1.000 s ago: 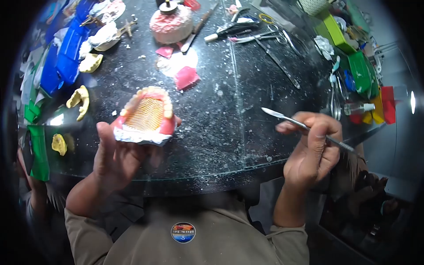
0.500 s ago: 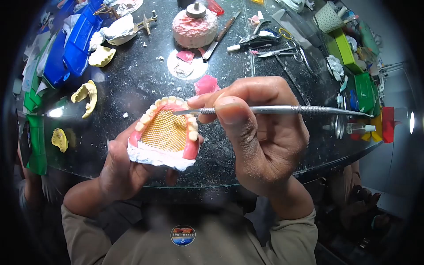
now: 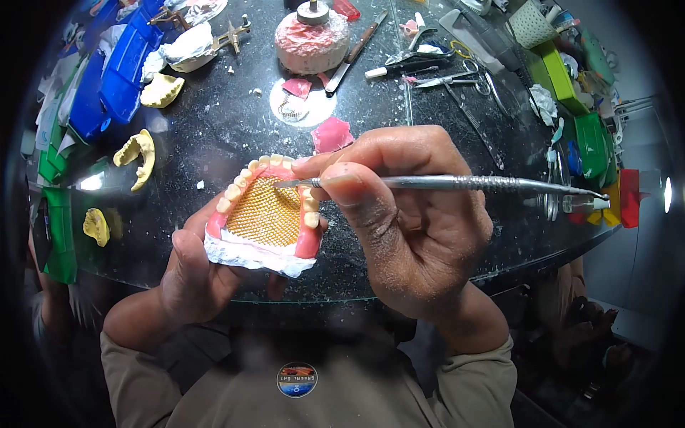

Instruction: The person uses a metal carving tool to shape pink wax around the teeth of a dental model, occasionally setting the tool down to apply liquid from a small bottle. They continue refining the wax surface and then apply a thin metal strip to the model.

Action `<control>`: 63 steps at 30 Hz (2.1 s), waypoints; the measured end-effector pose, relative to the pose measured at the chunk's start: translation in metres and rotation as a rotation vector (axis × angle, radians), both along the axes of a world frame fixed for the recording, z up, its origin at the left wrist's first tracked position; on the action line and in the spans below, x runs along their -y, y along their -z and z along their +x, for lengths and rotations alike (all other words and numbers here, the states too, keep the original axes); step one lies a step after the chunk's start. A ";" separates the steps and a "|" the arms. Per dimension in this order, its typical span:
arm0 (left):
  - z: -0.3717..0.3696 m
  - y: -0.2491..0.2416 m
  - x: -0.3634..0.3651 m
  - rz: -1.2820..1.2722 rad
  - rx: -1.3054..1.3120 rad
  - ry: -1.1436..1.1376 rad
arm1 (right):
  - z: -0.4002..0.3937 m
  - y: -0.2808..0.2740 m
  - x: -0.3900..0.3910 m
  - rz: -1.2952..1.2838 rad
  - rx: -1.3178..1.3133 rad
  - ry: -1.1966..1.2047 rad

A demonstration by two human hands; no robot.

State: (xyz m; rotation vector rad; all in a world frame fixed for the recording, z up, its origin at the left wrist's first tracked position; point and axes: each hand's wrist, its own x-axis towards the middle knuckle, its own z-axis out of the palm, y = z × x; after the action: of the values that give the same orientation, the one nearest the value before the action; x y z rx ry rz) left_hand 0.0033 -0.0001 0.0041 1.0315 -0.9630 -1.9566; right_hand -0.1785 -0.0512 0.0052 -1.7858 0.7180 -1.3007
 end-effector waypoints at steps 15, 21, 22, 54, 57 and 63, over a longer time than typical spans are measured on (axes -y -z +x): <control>-0.002 0.000 0.001 -0.022 -0.004 -0.004 | -0.003 0.000 0.001 -0.035 -0.059 -0.009; -0.001 -0.001 0.000 -0.031 0.004 -0.003 | -0.002 -0.001 0.001 -0.038 -0.066 0.003; -0.001 -0.001 0.000 -0.030 0.004 -0.004 | -0.003 0.000 0.001 -0.040 -0.066 0.001; -0.001 0.006 -0.002 -0.019 -0.008 -0.035 | -0.067 -0.015 -0.001 -0.194 0.190 0.304; -0.002 0.015 -0.008 -0.056 -0.058 -0.119 | -0.114 0.005 -0.028 -0.079 0.089 0.598; -0.012 0.018 -0.013 -0.043 -0.107 -0.193 | -0.155 0.050 -0.078 0.073 -0.029 0.894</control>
State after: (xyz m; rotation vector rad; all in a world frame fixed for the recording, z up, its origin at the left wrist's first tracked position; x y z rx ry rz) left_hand -0.0090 0.0126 -0.0139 0.9489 -0.8123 -1.8055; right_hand -0.3337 0.0272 -0.0446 -1.4473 1.6712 -1.7590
